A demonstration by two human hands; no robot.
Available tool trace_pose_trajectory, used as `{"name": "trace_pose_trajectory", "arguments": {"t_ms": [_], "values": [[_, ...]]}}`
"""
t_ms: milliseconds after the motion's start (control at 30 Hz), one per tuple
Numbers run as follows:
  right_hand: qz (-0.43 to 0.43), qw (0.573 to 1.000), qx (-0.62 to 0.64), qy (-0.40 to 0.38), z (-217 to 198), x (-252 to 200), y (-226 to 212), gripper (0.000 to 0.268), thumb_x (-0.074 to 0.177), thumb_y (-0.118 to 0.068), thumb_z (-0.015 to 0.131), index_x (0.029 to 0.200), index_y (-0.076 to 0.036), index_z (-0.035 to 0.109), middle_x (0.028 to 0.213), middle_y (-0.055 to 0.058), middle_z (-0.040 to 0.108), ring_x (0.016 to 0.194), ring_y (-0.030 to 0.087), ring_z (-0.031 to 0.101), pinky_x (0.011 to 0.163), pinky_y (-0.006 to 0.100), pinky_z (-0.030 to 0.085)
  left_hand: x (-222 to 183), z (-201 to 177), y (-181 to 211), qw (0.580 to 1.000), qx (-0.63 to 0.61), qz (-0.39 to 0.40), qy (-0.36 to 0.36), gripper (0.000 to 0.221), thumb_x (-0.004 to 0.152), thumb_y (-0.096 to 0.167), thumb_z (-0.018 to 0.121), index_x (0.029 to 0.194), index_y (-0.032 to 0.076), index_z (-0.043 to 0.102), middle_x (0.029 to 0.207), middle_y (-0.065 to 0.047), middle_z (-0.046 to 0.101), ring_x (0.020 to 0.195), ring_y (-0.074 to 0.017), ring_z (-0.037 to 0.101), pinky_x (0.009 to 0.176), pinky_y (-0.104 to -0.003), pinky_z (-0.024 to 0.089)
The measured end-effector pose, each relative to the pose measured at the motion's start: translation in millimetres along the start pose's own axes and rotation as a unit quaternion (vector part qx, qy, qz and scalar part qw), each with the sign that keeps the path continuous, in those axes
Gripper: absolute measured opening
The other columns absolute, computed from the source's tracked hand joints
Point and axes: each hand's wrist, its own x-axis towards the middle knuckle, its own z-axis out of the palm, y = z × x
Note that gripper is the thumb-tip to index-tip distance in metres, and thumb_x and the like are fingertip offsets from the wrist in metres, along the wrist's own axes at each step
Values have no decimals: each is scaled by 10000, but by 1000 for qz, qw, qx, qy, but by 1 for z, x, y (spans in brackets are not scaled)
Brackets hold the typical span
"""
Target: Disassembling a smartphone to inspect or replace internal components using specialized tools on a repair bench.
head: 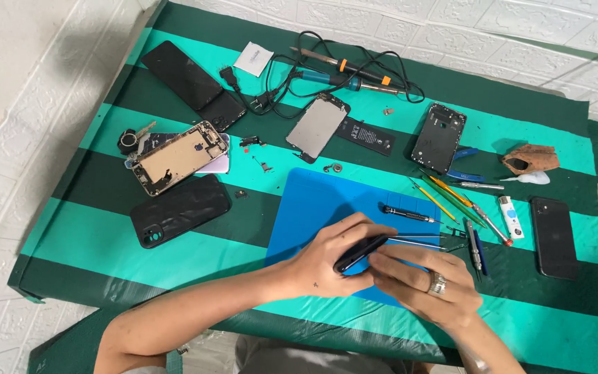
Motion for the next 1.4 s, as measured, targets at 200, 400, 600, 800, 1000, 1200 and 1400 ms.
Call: {"name": "trace_pose_trajectory", "arguments": {"t_ms": [200, 400, 600, 800, 1000, 1200, 1400], "values": [[118, 992, 30, 22, 3, -17, -2, 19, 893, -46, 732, 882, -32, 738, 1019, 110, 772, 952, 208, 788, 796, 262, 652, 1, -5, -8, 997, -51, 18, 59, 572, 952, 115, 749, 1471, 119, 510, 1163, -104, 645, 1070, -230, 675, 989, -371, 564], [389, 915, 80, 70, 0, -35, 40, 355, 778, 28, 873, 992, -12, 593, 861, 134, 781, 820, 239, 795, 818, 353, 639, 2, 4, -17, 982, -135, -21, 130, 289, 952, 78, 707, 1214, 15, 604, 1093, -151, 745, 1039, -272, 749, 924, -372, 601], [616, 757, 107, -190, -32, -35, 68, 110, 761, -83, 915, 773, -53, 811, 775, 89, 847, 706, 182, 782, 623, 296, 621, 2, -14, -22, 971, -183, -67, 137, 243, 1042, 235, 643, 1226, 82, 600, 1202, -126, 725, 1131, -271, 749, 1005, -364, 631], [571, 774, 157, -224, -33, -36, 71, 90, 682, -131, 945, 708, -59, 899, 852, 88, 899, 782, 209, 843, 658, 342, 647, 2, -17, -26, 968, -193, -80, 137, 275, 1033, 254, 655, 1239, 82, 594, 1205, -133, 718, 1128, -286, 744, 984, -368, 637], [385, 862, 201, -260, -25, -42, 71, 200, 777, -184, 880, 695, -169, 698, 819, 8, 812, 691, 166, 712, 599, 334, 537, 5, -23, -8, 989, -103, 9, 107, 220, 1081, 216, 597, 1243, 67, 599, 1233, -140, 658, 1158, -286, 710, 1044, -395, 645], [484, 828, 143, -246, -25, -43, 70, 127, 689, -64, 889, 703, -158, 804, 768, -14, 842, 724, 142, 747, 603, 305, 586, 6, -26, -14, 988, -83, 3, 128, 226, 1075, 214, 604, 1230, 50, 608, 1188, -133, 678, 1115, -260, 725, 976, -353, 645], [433, 884, 102, -146, -52, -53, 79, 51, 760, -48, 851, 805, -54, 827, 859, 56, 825, 777, 170, 760, 634, 313, 594, 10, -30, -13, 974, -56, -2, 221, 168, 1061, 167, 620, 1184, 53, 613, 1142, -118, 705, 1082, -238, 722, 954, -345, 610]]}}
